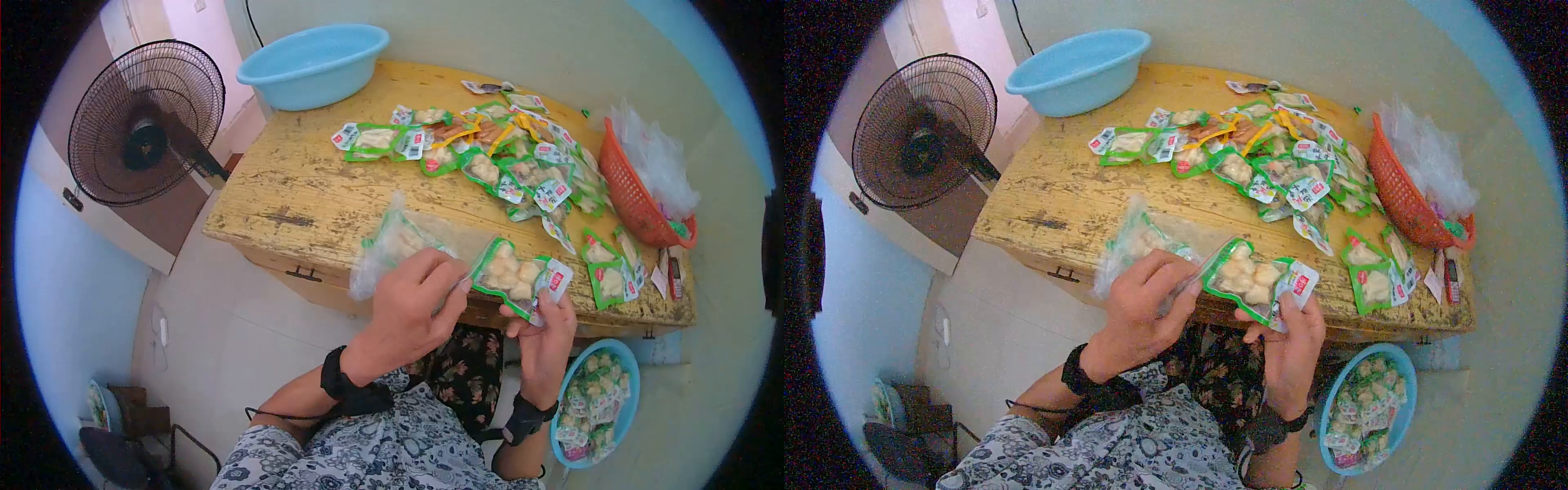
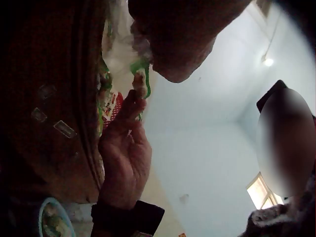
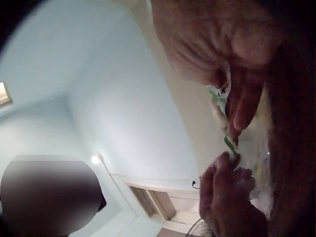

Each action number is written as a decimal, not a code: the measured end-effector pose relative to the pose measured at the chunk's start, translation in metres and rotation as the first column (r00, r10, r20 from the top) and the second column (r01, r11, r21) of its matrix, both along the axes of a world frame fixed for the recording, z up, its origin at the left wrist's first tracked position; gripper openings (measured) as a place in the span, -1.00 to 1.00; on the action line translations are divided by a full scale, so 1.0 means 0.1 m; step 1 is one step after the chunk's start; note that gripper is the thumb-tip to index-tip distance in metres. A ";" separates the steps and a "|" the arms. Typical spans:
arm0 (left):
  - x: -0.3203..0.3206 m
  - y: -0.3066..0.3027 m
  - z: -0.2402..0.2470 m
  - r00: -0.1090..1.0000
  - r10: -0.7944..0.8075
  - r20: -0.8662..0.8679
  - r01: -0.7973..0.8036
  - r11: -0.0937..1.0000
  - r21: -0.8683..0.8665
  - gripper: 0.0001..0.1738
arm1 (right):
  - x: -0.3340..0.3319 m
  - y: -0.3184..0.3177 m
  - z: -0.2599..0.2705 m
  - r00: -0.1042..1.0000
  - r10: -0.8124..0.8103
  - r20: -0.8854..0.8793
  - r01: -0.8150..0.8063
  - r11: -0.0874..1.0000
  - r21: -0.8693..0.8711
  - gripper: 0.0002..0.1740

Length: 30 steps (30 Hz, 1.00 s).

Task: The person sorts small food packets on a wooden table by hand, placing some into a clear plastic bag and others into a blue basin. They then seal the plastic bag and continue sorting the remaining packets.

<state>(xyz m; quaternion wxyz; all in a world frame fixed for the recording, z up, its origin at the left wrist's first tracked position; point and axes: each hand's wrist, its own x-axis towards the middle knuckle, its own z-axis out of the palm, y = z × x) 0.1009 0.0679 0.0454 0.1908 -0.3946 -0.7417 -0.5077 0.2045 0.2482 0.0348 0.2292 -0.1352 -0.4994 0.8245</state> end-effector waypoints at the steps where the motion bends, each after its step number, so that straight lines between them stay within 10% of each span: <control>1: 0.02 0.02 0.00 1.000 0.005 -0.011 -0.005 1.000 -0.002 -0.80 | 0.01 -0.01 -0.01 1.000 0.004 0.005 -0.004 1.000 0.016 -0.66; 12: 0.05 0.14 0.10 0.950 0.092 -0.300 -0.109 0.993 -0.042 -0.61 | -0.06 -0.13 0.00 0.997 -0.009 0.077 0.003 0.997 0.076 -0.70; 24: 0.12 0.42 0.07 0.939 -0.184 -0.289 0.187 0.982 -0.018 -0.58 | -0.32 -0.28 -0.11 0.998 0.051 0.044 -0.048 0.996 -0.073 -0.67; 28: 0.05 0.45 -0.01 0.937 -0.202 -0.285 0.206 0.978 -0.016 -0.60 | -0.41 -0.20 -0.16 0.991 0.098 0.086 -0.120 0.946 0.301 -0.67; 30: 0.00 0.39 -0.03 0.943 -0.204 -0.262 0.202 0.979 -0.036 -0.57 | -0.48 -0.11 -0.19 0.994 0.061 0.092 -0.107 0.734 0.671 -0.66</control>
